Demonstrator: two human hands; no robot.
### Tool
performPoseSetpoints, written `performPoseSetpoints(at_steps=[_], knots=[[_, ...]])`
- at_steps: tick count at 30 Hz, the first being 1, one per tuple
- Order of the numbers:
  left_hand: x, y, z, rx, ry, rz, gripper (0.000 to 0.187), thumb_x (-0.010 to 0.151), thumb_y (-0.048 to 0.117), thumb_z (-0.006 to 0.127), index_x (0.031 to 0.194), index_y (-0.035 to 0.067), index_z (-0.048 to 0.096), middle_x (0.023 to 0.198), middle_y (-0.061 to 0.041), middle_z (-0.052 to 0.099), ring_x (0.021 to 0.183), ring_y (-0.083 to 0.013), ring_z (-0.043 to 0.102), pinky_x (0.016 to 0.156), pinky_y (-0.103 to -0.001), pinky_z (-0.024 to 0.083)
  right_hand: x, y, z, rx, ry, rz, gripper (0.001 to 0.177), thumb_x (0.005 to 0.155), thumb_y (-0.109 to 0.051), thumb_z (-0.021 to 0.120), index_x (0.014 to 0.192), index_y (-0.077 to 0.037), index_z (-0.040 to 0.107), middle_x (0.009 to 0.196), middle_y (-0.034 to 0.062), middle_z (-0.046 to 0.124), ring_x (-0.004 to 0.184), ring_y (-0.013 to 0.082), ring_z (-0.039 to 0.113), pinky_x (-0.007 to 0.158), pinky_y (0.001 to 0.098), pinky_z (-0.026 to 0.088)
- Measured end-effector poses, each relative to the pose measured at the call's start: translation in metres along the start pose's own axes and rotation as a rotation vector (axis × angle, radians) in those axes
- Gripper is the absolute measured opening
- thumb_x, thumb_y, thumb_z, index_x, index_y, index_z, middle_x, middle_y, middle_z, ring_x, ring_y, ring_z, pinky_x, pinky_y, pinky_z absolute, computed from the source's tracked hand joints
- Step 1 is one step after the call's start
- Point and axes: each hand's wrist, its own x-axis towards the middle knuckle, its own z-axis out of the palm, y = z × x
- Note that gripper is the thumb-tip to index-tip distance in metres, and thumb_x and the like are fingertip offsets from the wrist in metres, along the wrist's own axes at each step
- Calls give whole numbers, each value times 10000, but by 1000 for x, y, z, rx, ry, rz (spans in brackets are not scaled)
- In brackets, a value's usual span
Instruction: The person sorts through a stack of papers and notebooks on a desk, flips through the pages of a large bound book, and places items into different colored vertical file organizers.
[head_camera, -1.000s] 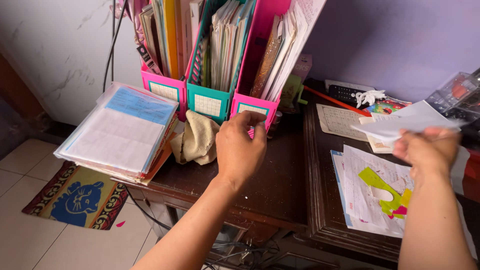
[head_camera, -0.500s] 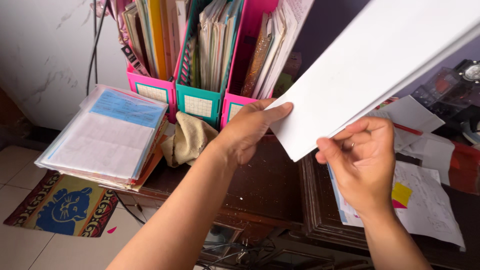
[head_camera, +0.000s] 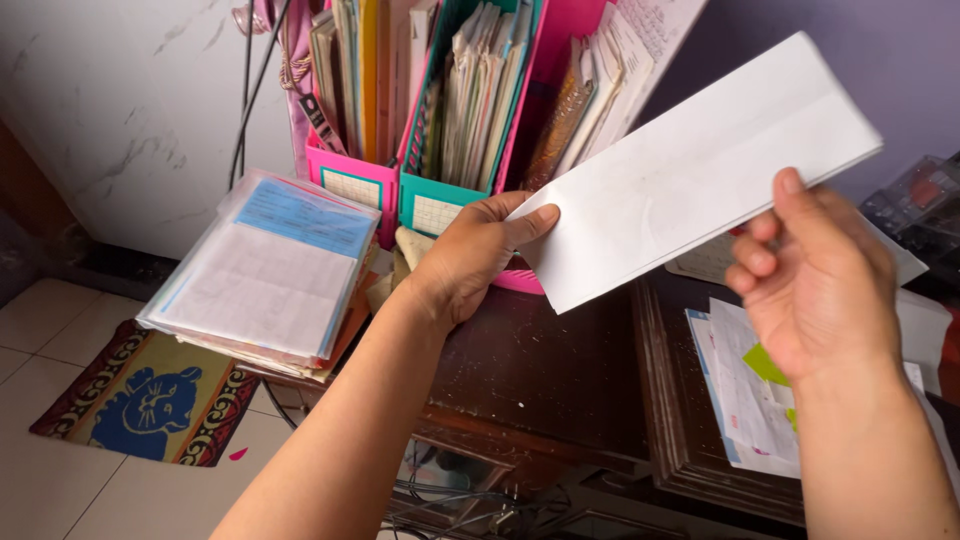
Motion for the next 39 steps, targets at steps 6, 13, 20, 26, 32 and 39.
performPoseSetpoints(at_steps=[6,13,20,26,32,39], knots=[[8,18,-19,226,24,57,392,946,272,642,1255,36,694,1080,-73,755,1049,-158,655,972,-314,443,-3,-7,41,-408,-11,-383,77,1004,-141,656,999,-82,607,823,33,622,536,99,488,464,283,473],[111,32,-9,428,-13,462,465,1010,241,515,1424,34,551,1510,-177,546,1409,-288,508,1169,-361,360,26,-44,100,-814,42,-666,161,1049,-71,666,1144,33,589,872,44,668,598,74,601,476,247,510],[185,9,4,1085,95,378,602,857,100,503,1459,89,509,1633,-301,95,1448,-466,333,1192,-437,288,45,-35,150,-1071,124,-676,149,969,-53,706,878,47,644,734,114,693,537,141,685,438,259,540],[172,4,-7,1102,43,268,644,858,89,502,1497,53,428,1659,-316,30,1362,-466,470,1160,-417,374,74,-21,155,-1198,104,-743,277,967,-42,722,742,46,586,652,156,673,521,175,707,442,262,557],[170,7,-11,1142,19,275,709,851,153,628,1506,27,387,1630,-337,33,1398,-471,411,1169,-414,345,122,-1,156,-1252,130,-702,302,973,-21,739,743,70,565,677,180,691,553,197,739,466,283,576],[178,-4,-17,1030,29,299,739,793,50,600,1497,3,382,1616,-365,24,1400,-452,407,1164,-401,356,185,52,173,-1406,74,-357,244,961,-125,692,886,108,684,675,158,733,563,181,731,529,293,580]])
